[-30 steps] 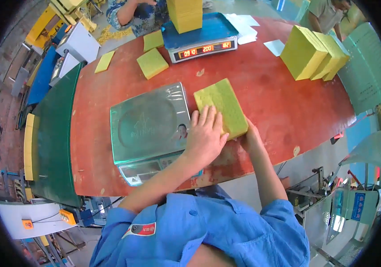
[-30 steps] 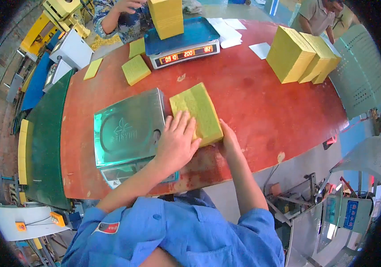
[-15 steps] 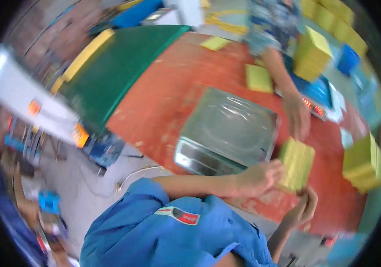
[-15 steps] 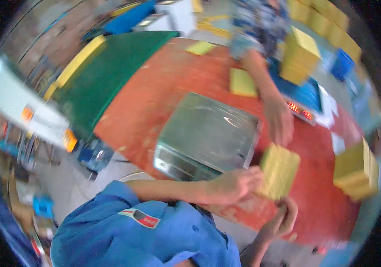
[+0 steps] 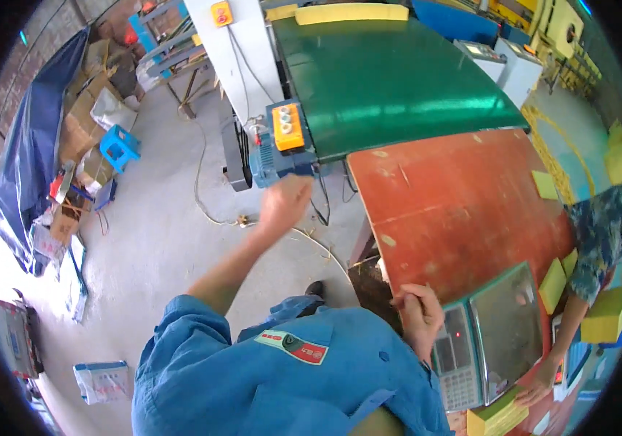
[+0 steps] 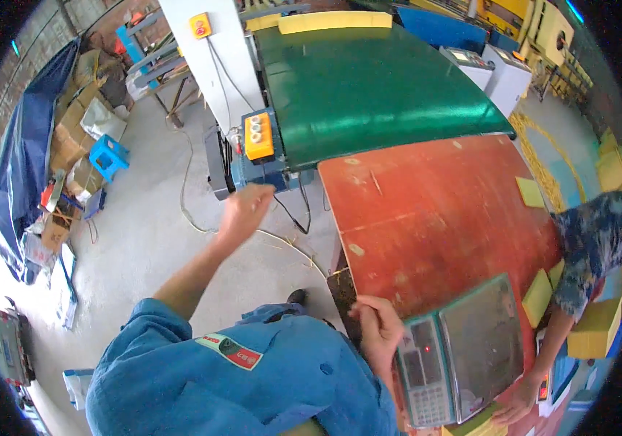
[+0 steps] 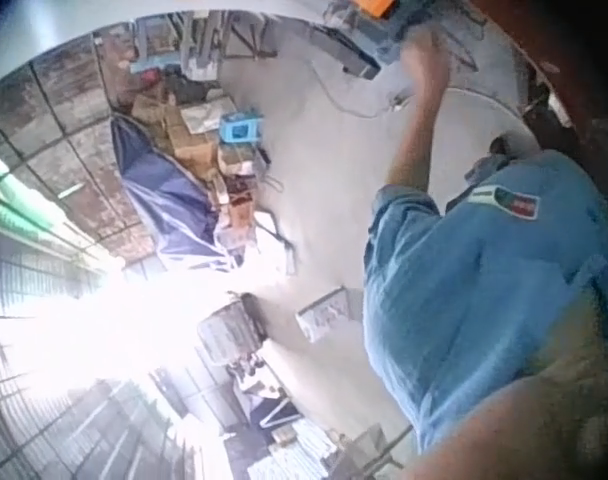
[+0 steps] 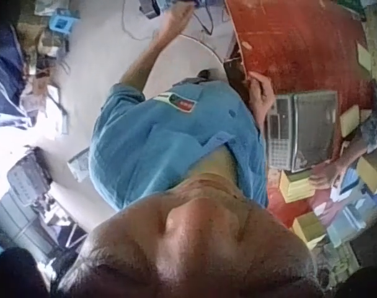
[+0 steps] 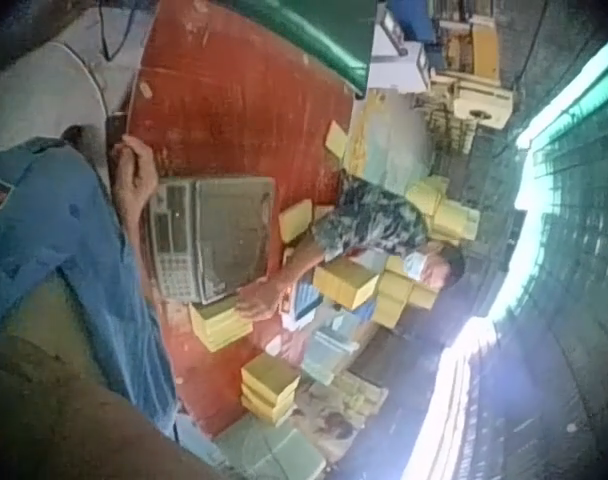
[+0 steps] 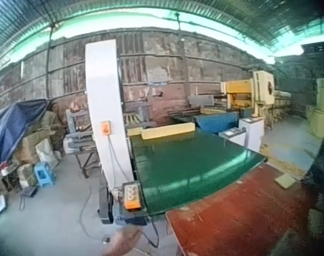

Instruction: Weigh stacks of textured yellow pads on a digital scale and move them between a table and a conveyor belt.

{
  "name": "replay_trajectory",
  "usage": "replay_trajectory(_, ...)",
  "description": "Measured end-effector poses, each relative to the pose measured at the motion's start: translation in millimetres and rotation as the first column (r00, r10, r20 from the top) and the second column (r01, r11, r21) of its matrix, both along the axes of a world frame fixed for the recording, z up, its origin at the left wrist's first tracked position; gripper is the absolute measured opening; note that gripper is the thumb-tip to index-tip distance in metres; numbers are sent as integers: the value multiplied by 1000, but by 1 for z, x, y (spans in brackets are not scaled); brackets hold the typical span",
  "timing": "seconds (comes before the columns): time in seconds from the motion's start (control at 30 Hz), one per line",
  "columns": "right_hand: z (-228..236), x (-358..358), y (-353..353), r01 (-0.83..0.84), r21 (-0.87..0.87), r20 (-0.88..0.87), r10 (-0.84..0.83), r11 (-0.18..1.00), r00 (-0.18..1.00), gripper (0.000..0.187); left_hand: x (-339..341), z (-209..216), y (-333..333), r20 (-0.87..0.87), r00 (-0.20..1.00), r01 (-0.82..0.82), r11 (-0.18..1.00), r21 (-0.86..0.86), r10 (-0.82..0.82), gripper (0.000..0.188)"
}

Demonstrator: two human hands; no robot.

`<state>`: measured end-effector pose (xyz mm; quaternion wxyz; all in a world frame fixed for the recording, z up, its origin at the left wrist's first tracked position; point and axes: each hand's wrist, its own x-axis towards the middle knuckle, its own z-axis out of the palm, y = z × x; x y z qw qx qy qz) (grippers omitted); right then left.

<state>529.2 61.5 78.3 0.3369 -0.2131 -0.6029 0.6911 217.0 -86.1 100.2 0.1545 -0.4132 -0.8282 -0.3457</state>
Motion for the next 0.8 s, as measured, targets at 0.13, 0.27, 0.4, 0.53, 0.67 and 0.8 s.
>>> replay_trajectory(0.13, -19, -33, -4, -225, -112, -41, 222, 968, 974, 16, -44, 7, 18, -20, 989, -145, 989, -42, 144, 32)
replay_trajectory(0.27, -20, -49, -14, -286, -102, 10, 289, 953, 957, 16, -58, -11, 40, -97, 990, -110, 992, -69, 103, 47)
replay_trajectory(0.4, -43, -82, -20, -307, 5, 163, 302, 952, 939, 17, -85, -43, 44, -82, 997, -33, 975, -221, 15, 46)
replay_trajectory(0.53, -47, -90, -29, -269, -194, 151, 299, 944, 942, 16, -72, -47, 41, -81, 996, 13, 989, -144, -25, 41)
replay_trajectory(0.67, -41, -103, -35, -296, -247, 211, 350, 923, 913, 16, -68, -42, 35, -21, 999, 23, 982, -186, -28, 41)
replay_trajectory(0.8, -57, -129, -29, -490, 21, 370, 449, 871, 813, 16, -83, -45, 45, -169, 986, -39, 967, -251, -4, 27)
